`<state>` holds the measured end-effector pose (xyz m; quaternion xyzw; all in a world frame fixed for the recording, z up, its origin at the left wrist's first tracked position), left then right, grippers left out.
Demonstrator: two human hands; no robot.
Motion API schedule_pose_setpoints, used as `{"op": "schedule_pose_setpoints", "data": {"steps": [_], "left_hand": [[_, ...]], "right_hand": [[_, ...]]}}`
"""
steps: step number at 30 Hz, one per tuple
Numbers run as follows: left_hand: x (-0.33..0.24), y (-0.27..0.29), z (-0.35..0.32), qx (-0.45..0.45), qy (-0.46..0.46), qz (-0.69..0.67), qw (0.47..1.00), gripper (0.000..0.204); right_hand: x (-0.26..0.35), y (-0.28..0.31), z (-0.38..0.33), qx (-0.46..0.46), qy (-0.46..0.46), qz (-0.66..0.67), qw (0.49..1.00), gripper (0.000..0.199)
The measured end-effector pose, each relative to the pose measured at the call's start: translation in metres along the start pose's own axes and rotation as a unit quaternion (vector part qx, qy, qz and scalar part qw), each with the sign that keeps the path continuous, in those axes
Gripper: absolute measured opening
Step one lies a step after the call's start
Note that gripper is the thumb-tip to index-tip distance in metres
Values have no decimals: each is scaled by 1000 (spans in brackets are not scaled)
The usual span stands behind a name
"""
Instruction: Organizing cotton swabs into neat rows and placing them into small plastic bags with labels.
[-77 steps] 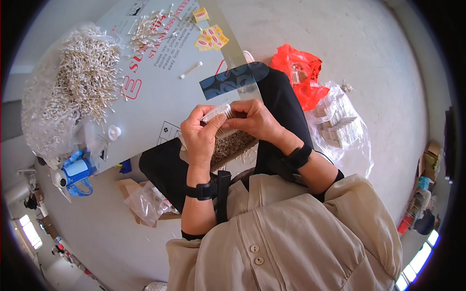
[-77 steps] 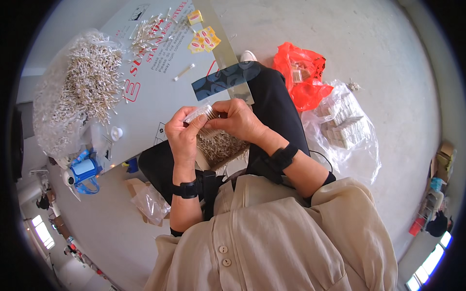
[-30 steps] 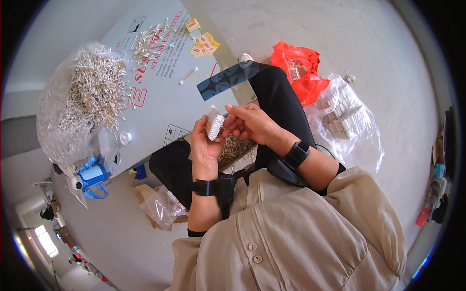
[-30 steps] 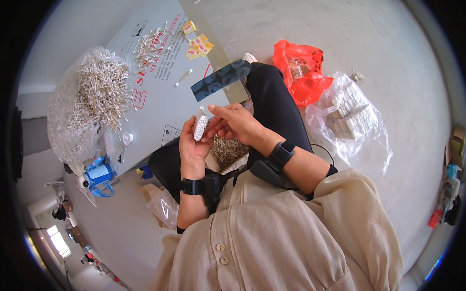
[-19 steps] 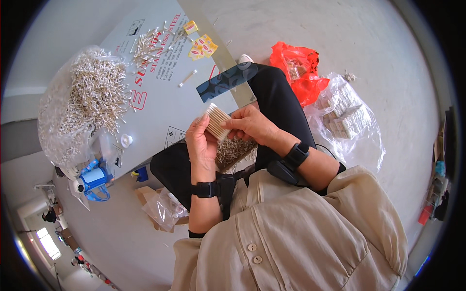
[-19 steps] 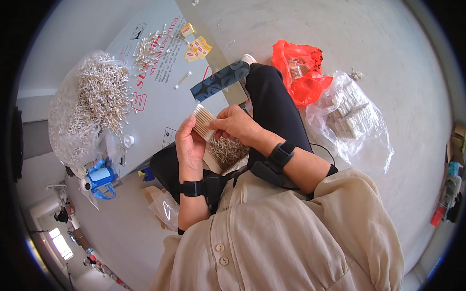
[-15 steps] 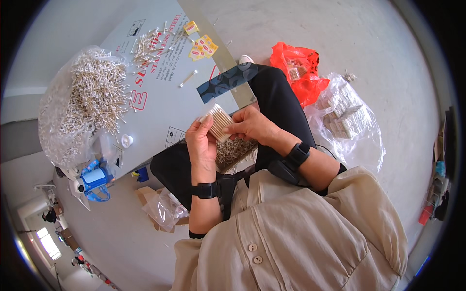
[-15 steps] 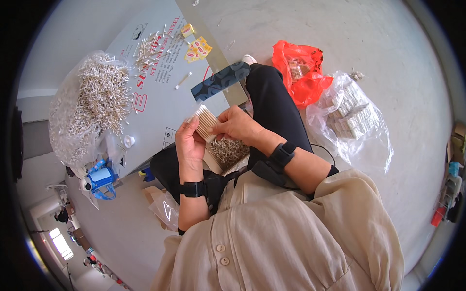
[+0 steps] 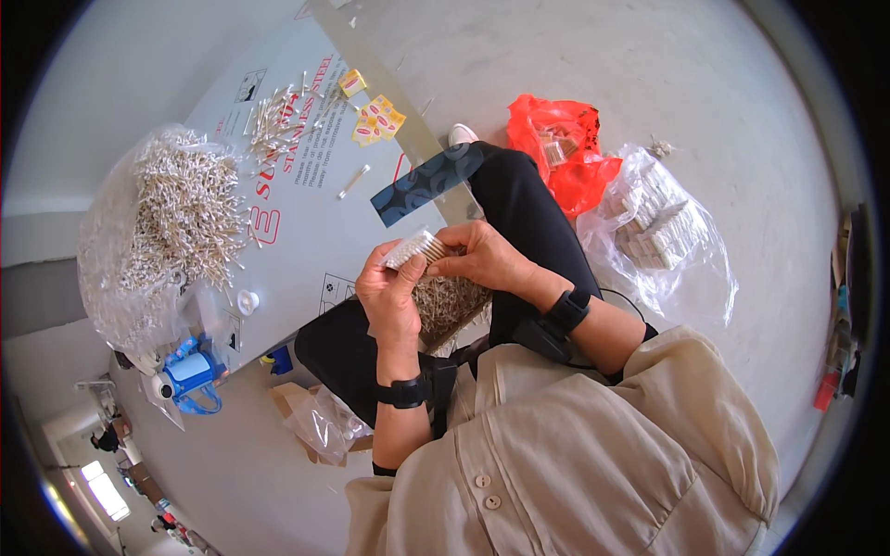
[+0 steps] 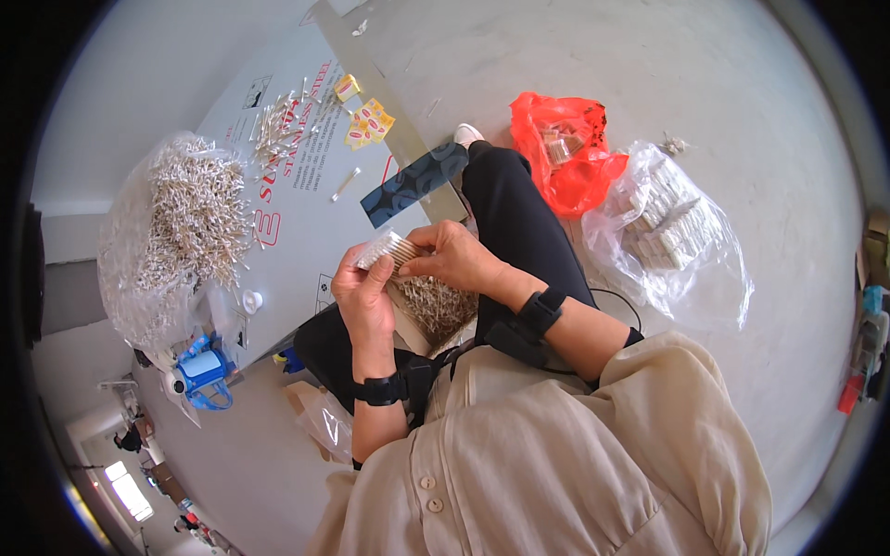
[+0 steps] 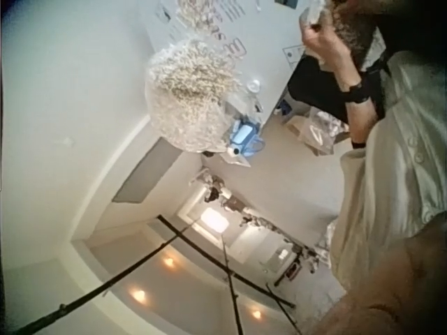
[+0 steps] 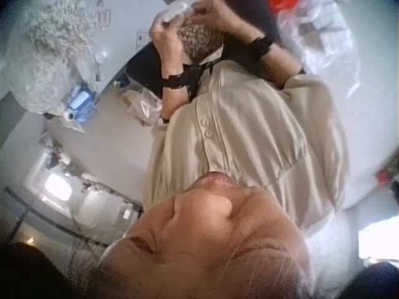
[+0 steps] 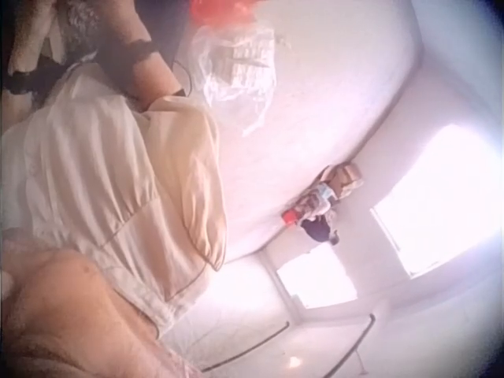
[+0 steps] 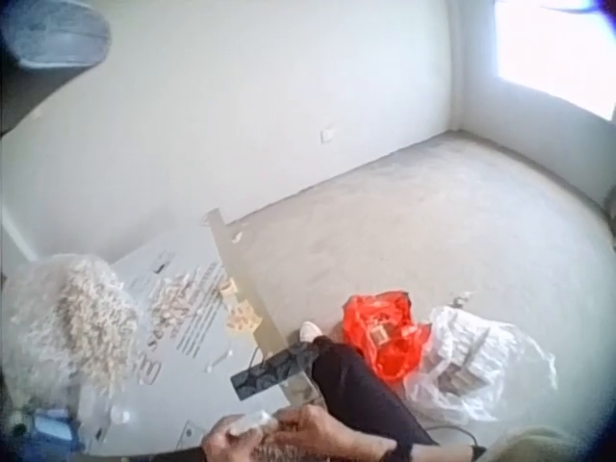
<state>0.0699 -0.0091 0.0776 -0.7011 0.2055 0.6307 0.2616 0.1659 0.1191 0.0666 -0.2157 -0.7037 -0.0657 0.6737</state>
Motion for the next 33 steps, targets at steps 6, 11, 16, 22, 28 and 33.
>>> {"op": "schedule_pose_setpoints", "data": {"steps": [6, 11, 16, 22, 28, 33], "left_hand": [[-17, -9, 5, -41, -35, 64, 996, 16], [-25, -11, 10, -18, -150, 356, 922, 7], [-14, -11, 10, -40, -188, 393, 899, 18], [-2, 8, 17, -31, -83, 313, 946, 22], [1, 18, 24, -33, -42, 305, 951, 21], [4, 52, 29, -66, -22, 299, 952, 24]], "right_hand": [[-11, 13, 1, 6, -10, 43, 999, 22], [-11, 19, -1, 42, -4, -9, 999, 21], [9, 40, -7, 49, -14, 6, 999, 21], [31, 134, -30, -272, -7, -194, 942, 17], [4, 208, -28, -370, 152, -549, 734, 26], [3, 213, -31, -420, -26, -358, 833, 20]]}}
Point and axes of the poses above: each hand's wrist, its own z-axis towards the middle knuckle, its own y-axis out of the back of the hand, x = y × z, the point moved 2 cm from there along z, towards the middle knuckle, and after that the axes turned 10 degrees about z, right-handed, at the moved point
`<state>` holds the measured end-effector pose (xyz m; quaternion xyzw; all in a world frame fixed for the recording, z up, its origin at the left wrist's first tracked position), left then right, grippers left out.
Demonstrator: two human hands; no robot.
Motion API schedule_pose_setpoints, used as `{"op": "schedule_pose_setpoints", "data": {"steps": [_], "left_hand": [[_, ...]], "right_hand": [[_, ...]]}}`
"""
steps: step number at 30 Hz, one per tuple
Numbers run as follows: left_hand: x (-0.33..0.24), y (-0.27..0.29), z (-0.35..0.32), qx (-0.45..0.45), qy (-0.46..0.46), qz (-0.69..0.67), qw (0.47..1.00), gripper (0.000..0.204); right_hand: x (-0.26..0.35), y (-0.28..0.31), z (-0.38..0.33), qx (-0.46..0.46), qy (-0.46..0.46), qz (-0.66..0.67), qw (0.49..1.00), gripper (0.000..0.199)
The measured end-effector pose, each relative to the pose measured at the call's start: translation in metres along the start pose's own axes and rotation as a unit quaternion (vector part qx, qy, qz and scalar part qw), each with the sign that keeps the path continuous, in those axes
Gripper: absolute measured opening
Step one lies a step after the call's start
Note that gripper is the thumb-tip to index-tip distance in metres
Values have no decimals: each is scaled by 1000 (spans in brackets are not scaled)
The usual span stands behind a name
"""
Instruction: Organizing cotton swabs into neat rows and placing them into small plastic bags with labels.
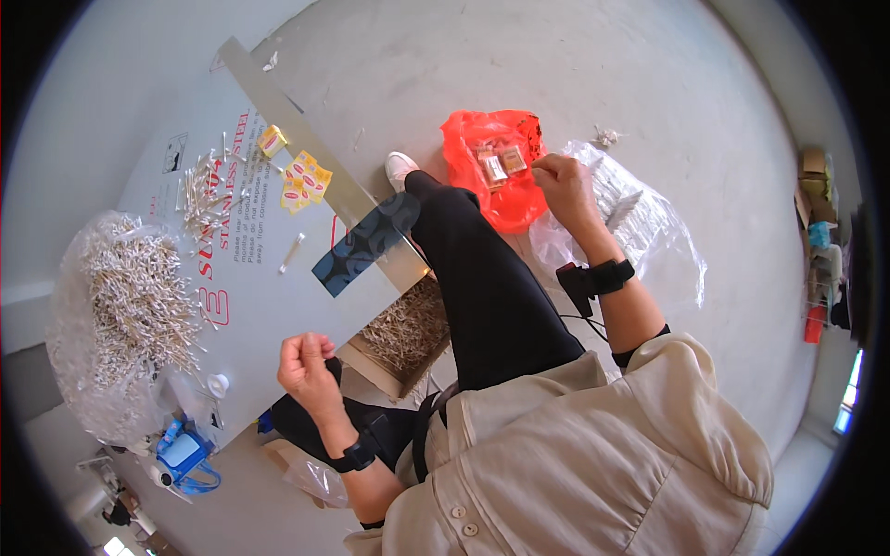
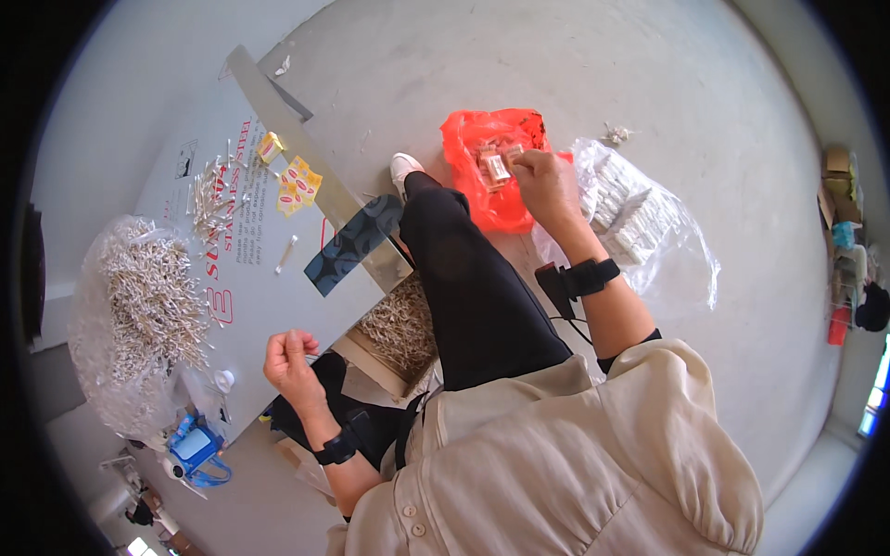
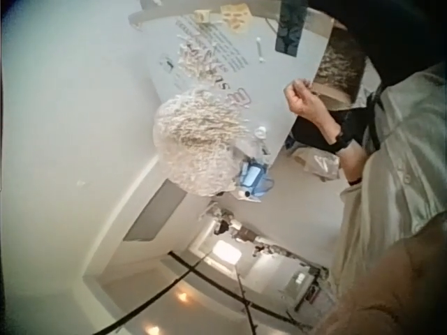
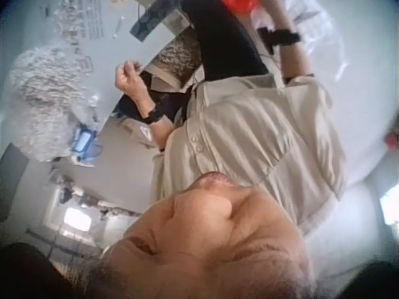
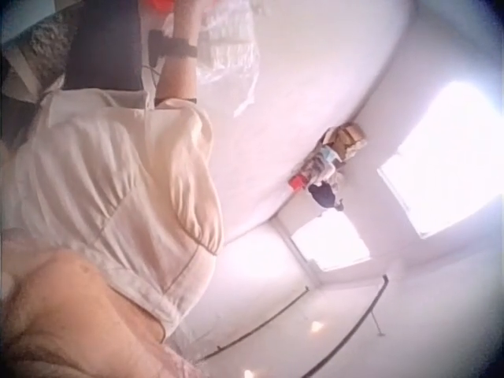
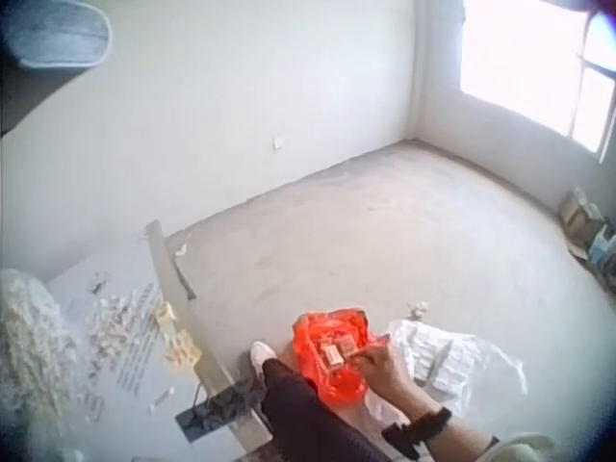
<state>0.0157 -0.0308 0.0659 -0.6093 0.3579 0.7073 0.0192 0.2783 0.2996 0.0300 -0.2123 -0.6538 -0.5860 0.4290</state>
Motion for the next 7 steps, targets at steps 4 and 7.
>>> {"op": "schedule_pose_setpoints", "data": {"steps": [4, 7], "left_hand": [[24, 41, 1, -56, 22, -12, 998, 21], [42, 86, -14, -109, 68, -12, 992, 21]], "right_hand": [[21, -12, -15, 43, -78, 103, 991, 15], [47, -53, -29, 170, -5, 159, 973, 15]]}}
Point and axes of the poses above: each hand's wrist, its own z-axis towards the middle knuckle, its own y-axis out of the back of the hand, x = y × z, the point moved 2 cm from there along z, towards the middle knuckle, and after that the axes turned 10 degrees about z, right-handed, at the moved point
